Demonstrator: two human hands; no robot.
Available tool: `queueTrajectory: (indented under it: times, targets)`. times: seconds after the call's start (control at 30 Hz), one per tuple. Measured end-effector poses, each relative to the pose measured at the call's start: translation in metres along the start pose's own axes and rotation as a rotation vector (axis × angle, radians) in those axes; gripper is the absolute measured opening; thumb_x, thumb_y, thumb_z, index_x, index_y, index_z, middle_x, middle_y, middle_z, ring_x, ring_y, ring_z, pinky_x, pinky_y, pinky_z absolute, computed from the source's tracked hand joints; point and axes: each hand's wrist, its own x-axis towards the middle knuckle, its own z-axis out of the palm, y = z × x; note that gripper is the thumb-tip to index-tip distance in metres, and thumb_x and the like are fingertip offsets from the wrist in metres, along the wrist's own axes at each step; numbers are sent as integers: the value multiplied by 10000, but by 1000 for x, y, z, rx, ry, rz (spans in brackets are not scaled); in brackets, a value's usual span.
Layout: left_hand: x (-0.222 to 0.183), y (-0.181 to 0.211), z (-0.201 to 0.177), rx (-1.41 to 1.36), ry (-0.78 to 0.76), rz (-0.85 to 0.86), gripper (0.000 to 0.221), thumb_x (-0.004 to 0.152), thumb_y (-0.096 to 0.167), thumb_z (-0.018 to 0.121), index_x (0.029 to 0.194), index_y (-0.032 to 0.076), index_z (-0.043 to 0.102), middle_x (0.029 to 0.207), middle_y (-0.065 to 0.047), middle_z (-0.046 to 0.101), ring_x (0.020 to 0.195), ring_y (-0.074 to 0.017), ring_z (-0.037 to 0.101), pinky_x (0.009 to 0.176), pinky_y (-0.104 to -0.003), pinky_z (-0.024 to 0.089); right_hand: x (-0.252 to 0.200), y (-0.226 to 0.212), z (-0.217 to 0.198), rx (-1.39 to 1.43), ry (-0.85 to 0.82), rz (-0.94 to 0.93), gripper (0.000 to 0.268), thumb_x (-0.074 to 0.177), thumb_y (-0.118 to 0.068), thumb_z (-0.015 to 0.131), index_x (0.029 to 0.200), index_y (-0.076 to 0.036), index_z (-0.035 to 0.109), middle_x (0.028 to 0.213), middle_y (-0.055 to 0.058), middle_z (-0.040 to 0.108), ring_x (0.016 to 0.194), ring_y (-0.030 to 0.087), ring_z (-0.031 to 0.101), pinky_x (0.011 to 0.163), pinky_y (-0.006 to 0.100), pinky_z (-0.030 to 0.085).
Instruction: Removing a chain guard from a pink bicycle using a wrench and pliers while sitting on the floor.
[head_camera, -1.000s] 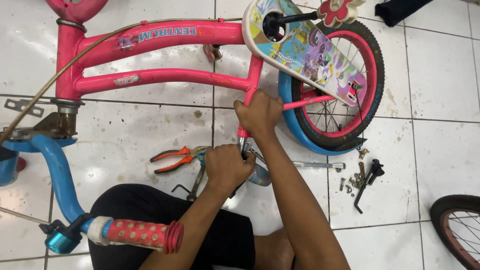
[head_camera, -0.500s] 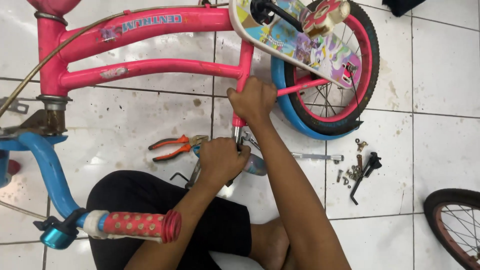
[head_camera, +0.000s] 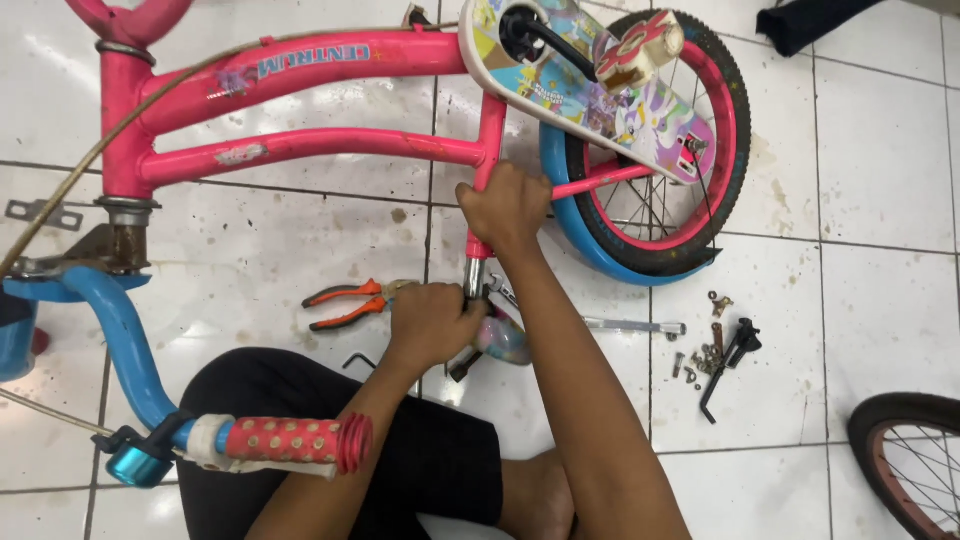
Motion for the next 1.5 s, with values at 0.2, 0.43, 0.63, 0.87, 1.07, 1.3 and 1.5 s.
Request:
queueTrajectory:
  times: [0.2,0.43,0.63,0.87,1.07,1.3,1.5]
  targets:
    - [6,19,19,211,58,-50,319,817,367,523,637,143,663,519,-94,621,519,-303,659,676,-434,422,0,0,-1,-19,-16,0,351,714,-465,673,803,-125,681,781,146,749,858,388,743,967,431,418]
    - [8,-7,14,-100,43,-11,389,855,312,506,551,91,605,456,-78,541,455,-195,538,525,-329,431,8,4,1,-4,-1,-38,361,716,-469,671,806,-120,677,791,147,751,868,386,745,983,429,407]
    - [-20,4,35,78,234,70,426,998,353,410,964,29,684,840,-181,681,1003,-361,656,969,-504,383,7,14,13,-13,-33,-49,417,712,-508,643,857,-118,673,824,152,751,880,373,741,1009,416,384]
    - [-93,40,36,55,228,15,869,796,206,673,1493,-162,308,1417,-373,399,1314,-524,401,1088,-584,338,9,34,14,-31,33,-329,432,853,-466,646,923,-40,659,897,176,721,895,383,677,999,465,351]
    - [-144,104,-46,48,-9,207,511,848,312,678,1162,-61,526,1044,-243,598,895,-425,589,743,-512,487,-15,62,-33,-9,-78,-556,585,913,-364,634,1352,11,544,1447,267,411,1304,456,384,1051,564,331]
    - [54,57,-120,182,30,414,404,701,156,786,1044,-37,696,818,-215,731,858,-467,749,704,-567,603,-86,42,-74,83,-293,-230,366,906,-402,683,931,-40,630,1010,174,611,1012,435,682,861,484,544]
    - [168,-29,-59,769,202,122,637,616,70,926,1190,-23,667,1133,-191,649,1149,-368,646,1009,-490,453,-146,4,-25,-197,-367,-85,1098,739,-544,846,1467,95,330,1187,338,643,1113,495,649,936,527,506]
